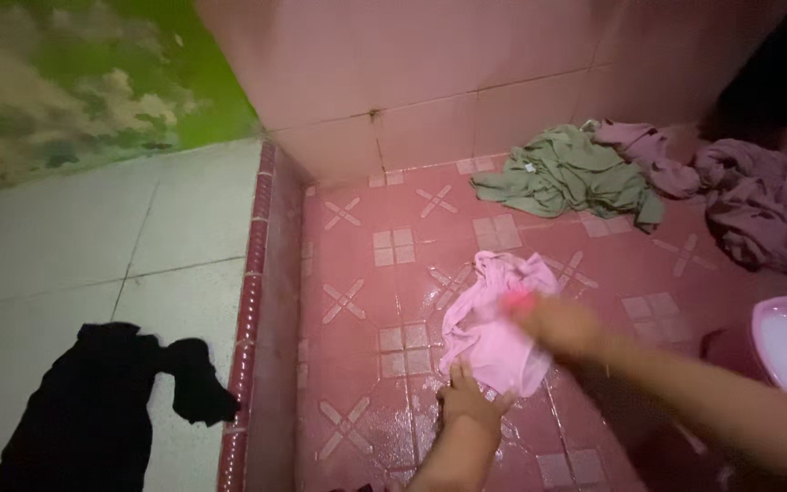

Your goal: The person sits on the floor and washes clothes by hand in a green basin filled with soapy water. They use a pink scoop to pour water and a pink brush to scrub a pink garment and a green shirt, then wring them out and place them aside.

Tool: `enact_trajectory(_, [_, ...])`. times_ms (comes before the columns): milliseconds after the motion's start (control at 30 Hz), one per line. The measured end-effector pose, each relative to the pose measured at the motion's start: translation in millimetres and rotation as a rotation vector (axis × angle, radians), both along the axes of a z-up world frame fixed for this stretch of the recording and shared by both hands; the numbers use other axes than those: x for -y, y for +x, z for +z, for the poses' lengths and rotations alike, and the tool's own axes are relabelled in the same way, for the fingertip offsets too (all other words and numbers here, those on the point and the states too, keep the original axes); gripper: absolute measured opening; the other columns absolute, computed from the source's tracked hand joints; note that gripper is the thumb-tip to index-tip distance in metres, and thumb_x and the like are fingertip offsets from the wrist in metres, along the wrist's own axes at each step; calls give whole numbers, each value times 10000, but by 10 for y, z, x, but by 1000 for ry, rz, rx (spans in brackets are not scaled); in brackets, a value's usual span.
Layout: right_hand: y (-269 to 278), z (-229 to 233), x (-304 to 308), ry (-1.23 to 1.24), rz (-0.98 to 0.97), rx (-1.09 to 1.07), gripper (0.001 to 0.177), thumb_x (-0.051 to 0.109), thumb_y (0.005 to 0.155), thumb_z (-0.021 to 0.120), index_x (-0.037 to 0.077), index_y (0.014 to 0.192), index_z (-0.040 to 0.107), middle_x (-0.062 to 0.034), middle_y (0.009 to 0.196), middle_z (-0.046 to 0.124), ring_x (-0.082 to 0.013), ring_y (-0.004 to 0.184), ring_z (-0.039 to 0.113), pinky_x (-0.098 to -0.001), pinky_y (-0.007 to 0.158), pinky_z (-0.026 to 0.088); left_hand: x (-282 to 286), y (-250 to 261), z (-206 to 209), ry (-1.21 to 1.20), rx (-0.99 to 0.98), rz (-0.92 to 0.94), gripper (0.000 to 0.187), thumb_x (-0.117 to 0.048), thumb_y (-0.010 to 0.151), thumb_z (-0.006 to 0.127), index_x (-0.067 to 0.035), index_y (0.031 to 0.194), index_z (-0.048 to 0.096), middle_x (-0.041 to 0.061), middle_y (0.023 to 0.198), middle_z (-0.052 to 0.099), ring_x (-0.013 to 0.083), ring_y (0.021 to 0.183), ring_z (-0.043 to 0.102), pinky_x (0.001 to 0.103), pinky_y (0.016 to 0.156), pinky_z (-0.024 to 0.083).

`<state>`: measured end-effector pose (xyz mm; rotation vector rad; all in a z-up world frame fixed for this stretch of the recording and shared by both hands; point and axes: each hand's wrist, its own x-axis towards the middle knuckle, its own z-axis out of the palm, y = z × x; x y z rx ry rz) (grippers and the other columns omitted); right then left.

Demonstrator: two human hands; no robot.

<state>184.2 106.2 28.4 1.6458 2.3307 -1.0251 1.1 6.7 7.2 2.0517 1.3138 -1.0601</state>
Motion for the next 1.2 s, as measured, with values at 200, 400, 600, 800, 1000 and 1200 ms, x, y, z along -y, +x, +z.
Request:
enact_trajectory(200, [-74, 379, -159, 197, -171, 240, 470, 460, 988, 410, 423, 1454, 461, -206, 1543, 381, -303, 939, 723, -443, 826, 618, 37, 41, -11, -2, 4, 2, 931, -429, 970, 692, -522, 1617, 30, 334, 1680, -94, 549, 1546, -39, 649, 1115, 377])
enact_trajectory(400, [-176, 377, 70, -96, -96, 22, 522, 602, 981, 464, 270, 1381, 504, -167, 1033, 727, -273, 849, 734, -431, 749, 618, -38, 28, -353, 42, 4, -48, 912, -426, 972, 677, -518, 1617, 38, 311, 1691, -53, 581, 1533, -3, 683, 1097, 382])
enact_trajectory(600, [-305, 169, -27, 241, -132, 191, 542, 580, 1022, 418, 228, 1428, 488, -188, 1039, 682, -318, 890, 678, -507, 825, 550, -3, 104, -305, 19, -1, -22, 954, -476, 953, 695, -520, 1624, 19, 310, 1675, -49, 575, 1545, -55, 661, 1160, 302])
enact_trajectory(800, [-288, 213, -15, -69, -78, 81, 433, 485, 1011, 358, 332, 1371, 545, -164, 931, 721, -286, 861, 750, -443, 825, 616, -15, 99, -199, -69, -48, 14, 1094, -353, 897, 814, -554, 1612, 11, 300, 1685, -197, 533, 1543, -108, 570, 1110, 434])
enact_trajectory(1000, [-266, 173, 13, 174, -165, 35, 372, 468, 1014, 404, 298, 1269, 615, -108, 995, 727, -255, 849, 711, -457, 800, 578, 38, 95, -219, 13, -24, -69, 892, -563, 962, 622, -522, 1619, 19, 318, 1674, -36, 578, 1535, -80, 604, 1215, 227])
enact_trajectory(1200, [-155, -189, -17, 73, -104, -82, 420, 471, 999, 426, 224, 1313, 554, -100, 1108, 706, -259, 849, 739, -416, 853, 595, -4, 98, -192, 21, -57, -114, 893, -531, 987, 610, -505, 1631, -8, 335, 1681, -43, 571, 1526, -77, 600, 1204, 245])
